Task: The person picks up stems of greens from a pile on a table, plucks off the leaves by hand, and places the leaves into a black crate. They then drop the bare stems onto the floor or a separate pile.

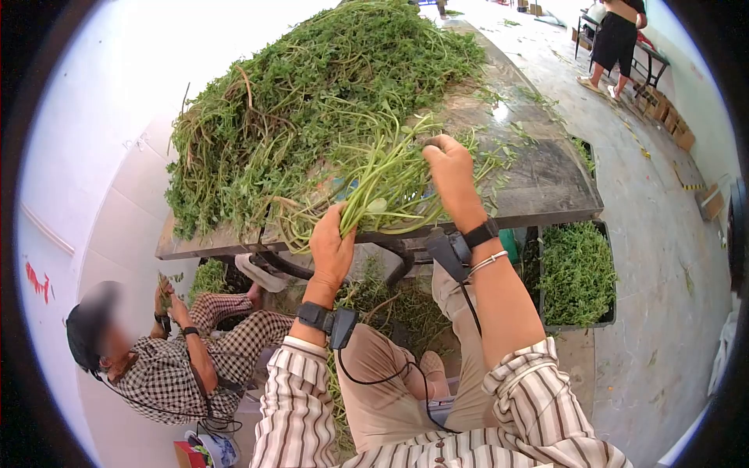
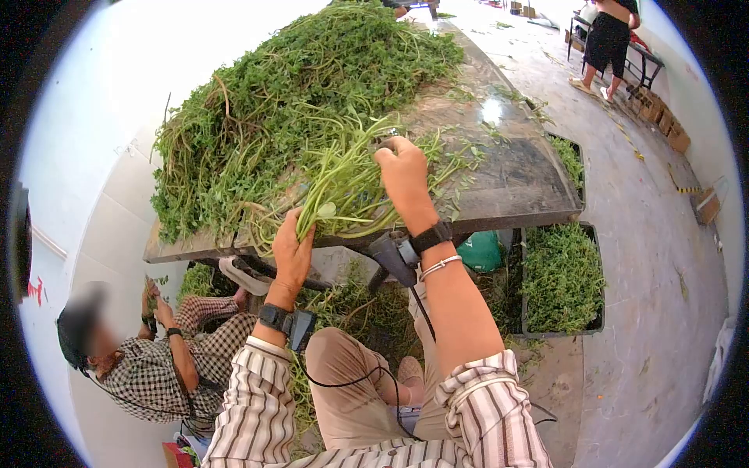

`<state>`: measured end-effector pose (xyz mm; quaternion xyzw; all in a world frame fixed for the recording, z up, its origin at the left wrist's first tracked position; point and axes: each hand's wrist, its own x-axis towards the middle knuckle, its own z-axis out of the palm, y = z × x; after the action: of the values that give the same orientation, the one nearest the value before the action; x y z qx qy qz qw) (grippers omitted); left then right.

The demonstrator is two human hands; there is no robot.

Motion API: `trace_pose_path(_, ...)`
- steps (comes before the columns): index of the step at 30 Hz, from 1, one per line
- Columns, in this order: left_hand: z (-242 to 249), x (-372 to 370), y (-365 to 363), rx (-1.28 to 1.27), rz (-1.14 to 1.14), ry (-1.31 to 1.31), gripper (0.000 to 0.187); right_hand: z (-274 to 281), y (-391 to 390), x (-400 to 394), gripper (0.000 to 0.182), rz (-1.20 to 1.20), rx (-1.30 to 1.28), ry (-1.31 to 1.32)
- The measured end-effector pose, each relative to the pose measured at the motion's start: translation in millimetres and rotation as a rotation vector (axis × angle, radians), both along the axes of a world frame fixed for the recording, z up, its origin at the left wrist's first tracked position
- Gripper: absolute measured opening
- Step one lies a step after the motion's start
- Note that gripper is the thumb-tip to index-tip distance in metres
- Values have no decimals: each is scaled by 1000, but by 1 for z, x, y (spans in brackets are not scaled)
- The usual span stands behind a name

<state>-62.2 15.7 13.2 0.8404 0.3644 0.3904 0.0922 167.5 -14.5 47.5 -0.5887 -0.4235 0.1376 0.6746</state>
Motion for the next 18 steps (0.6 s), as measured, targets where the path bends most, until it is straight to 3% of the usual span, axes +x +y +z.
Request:
trace_pose_path(7,4,2,-3,-28,4,1,30,8,-14,2,6,340,93,802)
trace_pose_path(11,3,3,-3,-12,-11,-45,28,-6,-11,23,10,333,227,1041)
trace_pose_path(13,4,4,-4,-28,-8,-76,26,-8,-13,31,9,361,316,1377)
trace_pose_path(18,5,5,-6,-63,5,-87,24,6,-25,34,9,406,401,1413)
